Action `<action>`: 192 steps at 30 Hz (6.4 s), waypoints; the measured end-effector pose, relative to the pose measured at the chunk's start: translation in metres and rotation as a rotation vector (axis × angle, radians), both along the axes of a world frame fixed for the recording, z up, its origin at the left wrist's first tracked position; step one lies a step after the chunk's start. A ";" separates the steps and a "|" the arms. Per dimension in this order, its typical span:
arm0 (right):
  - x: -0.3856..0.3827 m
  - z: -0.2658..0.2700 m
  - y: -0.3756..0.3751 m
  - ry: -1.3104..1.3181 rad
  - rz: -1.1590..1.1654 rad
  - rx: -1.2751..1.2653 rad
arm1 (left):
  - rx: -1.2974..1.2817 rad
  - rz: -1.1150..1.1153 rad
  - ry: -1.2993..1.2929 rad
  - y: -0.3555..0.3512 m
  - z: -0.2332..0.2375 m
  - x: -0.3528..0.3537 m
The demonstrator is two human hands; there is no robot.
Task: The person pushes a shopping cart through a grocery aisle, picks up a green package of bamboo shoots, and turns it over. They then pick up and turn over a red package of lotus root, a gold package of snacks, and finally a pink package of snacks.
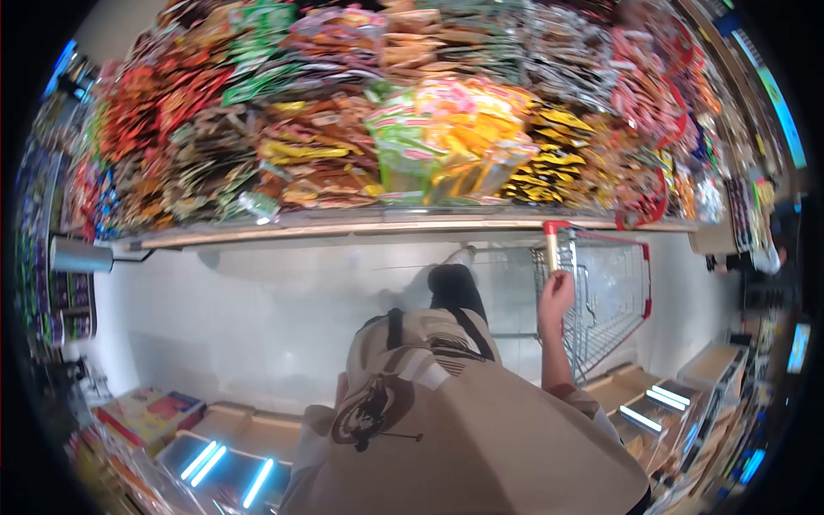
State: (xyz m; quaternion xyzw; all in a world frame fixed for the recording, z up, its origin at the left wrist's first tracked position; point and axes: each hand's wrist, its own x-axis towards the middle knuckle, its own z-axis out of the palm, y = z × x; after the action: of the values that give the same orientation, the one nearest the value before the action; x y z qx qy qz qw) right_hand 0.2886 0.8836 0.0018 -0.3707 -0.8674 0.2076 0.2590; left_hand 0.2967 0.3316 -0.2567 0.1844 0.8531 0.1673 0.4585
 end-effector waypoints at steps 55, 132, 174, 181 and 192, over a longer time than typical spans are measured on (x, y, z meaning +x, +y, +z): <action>-0.003 -0.020 -0.034 -0.297 0.112 -1.424 | -0.028 1.161 -0.191 0.034 0.096 0.155; -0.255 -0.029 -0.384 -0.274 -0.033 -1.058 | 0.626 1.311 -0.163 -0.428 0.146 -0.384; -0.256 -0.033 -0.390 -0.222 0.018 -0.767 | 0.744 0.363 0.931 -0.274 0.378 -0.508; -0.259 -0.029 -0.390 -0.254 0.031 -0.763 | 0.645 0.119 1.159 -0.245 0.373 -0.552; -0.264 -0.022 -0.396 -0.288 -0.061 -0.766 | 0.607 0.030 1.113 -0.220 0.366 -0.557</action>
State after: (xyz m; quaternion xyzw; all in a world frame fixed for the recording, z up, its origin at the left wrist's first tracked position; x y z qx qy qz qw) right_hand 0.0246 0.4876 -0.0206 -0.4912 -0.7435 0.4535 -0.0159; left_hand -0.2599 0.1119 0.1091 0.3534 0.8809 0.2872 -0.1289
